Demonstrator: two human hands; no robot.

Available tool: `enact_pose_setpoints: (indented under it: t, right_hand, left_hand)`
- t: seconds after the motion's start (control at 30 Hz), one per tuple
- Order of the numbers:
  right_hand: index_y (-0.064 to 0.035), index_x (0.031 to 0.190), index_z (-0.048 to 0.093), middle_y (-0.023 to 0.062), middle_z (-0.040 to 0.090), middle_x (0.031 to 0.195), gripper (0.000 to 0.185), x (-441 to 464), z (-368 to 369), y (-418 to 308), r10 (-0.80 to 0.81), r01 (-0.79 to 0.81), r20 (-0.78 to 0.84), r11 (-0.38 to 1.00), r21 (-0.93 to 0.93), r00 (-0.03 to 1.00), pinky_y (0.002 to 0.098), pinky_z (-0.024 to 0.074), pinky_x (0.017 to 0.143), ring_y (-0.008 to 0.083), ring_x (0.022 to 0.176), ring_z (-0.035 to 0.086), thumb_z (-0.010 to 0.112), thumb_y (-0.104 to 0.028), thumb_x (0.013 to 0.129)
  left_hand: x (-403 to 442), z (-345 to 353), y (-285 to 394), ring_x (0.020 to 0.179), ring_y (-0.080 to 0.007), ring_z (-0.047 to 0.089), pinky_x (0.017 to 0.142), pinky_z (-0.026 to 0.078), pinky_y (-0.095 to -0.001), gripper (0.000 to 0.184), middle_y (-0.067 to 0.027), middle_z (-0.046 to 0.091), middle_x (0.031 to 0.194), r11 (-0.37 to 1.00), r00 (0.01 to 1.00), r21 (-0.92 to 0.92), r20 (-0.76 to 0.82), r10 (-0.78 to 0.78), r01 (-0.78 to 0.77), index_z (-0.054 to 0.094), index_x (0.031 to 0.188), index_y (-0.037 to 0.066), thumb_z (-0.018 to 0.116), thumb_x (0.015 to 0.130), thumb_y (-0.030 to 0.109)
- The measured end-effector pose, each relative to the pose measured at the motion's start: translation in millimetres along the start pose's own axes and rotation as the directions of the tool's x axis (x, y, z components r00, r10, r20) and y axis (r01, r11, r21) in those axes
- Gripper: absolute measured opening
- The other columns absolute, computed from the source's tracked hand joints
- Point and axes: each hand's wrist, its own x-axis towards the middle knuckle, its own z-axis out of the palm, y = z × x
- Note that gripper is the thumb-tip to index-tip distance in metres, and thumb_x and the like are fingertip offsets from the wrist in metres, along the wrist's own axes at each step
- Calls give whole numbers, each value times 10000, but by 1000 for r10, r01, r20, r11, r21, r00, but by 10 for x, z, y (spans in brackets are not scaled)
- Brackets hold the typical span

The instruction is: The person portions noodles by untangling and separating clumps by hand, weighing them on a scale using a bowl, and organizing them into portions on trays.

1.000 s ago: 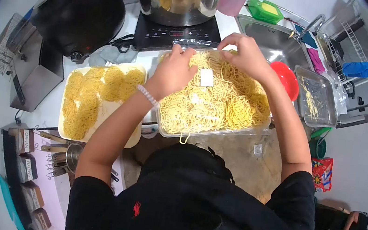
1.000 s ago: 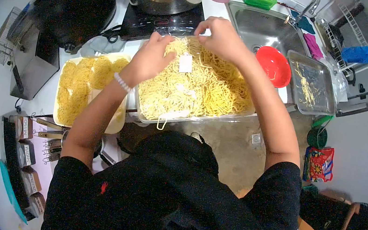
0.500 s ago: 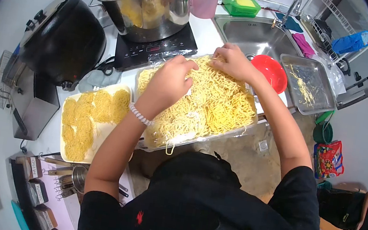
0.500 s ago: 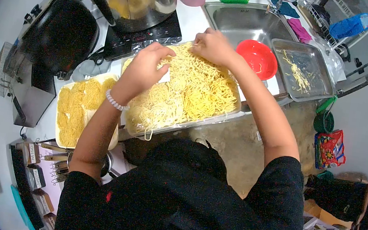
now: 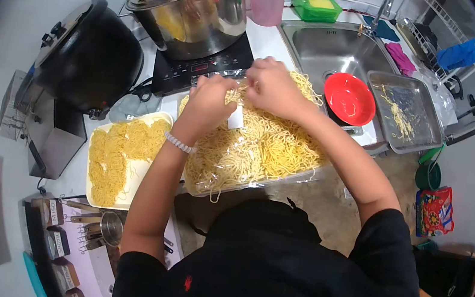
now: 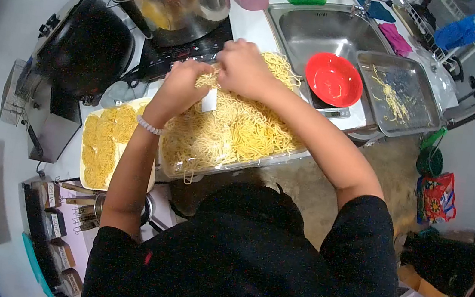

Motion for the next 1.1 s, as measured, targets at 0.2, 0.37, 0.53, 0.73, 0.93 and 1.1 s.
enact_pose_setpoints:
  t: [0.2,0.37,0.53,0.73,0.93,1.1]
  right_hand:
    - [-12,781,627,118,618,829,121,-361,-537,203,153,-45,-247,918,395,957,353,451,816,291,872,582,660,-126,755]
    - [-9,800,613,81,628,851,87,-741,-785,279,226,-66,-326,897,436,918,330,437,848,233,908,585,663,-75,771]
    - [-20,829,626,87,631,913,87,-921,-768,353,273,-92,-290,854,513,917,331,430,895,238,949,585,659,-66,763]
    - [-25,859,642,119,592,999,125,-889,-660,239,96,-58,-118,955,290,988,408,405,961,296,1030,522,605,-64,747]
    - [11,890,641,179,602,938,146,-935,-518,414,404,-338,-55,825,453,913,373,494,743,273,818,597,559,-37,778]
    - [25,889,645,171,611,702,168,-1070,-522,368,429,-374,-18,809,454,903,355,464,600,234,626,602,504,-7,803]
  left_hand:
    - [-142,20,-82,993,-332,568,918,430,-416,223,-150,639,1025,999,996,-45,-89,-2,-2,687,982,50,661,785,152]
    - [-167,-62,-196,894,-335,603,930,427,-409,177,-174,644,960,991,996,-131,-92,-7,-5,707,916,53,627,782,137]
    - [-263,-144,-199,1021,-360,551,980,400,-417,308,-172,616,1094,980,982,-64,14,-186,187,669,1070,73,642,771,141]
    - [-173,-42,563,1021,-338,555,943,410,-397,390,-160,607,1093,998,955,18,-291,-53,61,582,1157,51,648,780,125]
    - [108,415,815,859,-370,611,808,483,-407,308,-236,623,964,921,996,-390,-75,-46,13,578,1116,-20,526,826,72]
    - [70,469,1064,928,-391,623,841,477,-419,334,-297,621,975,922,1000,-385,-19,24,-30,562,1138,-72,472,835,36]
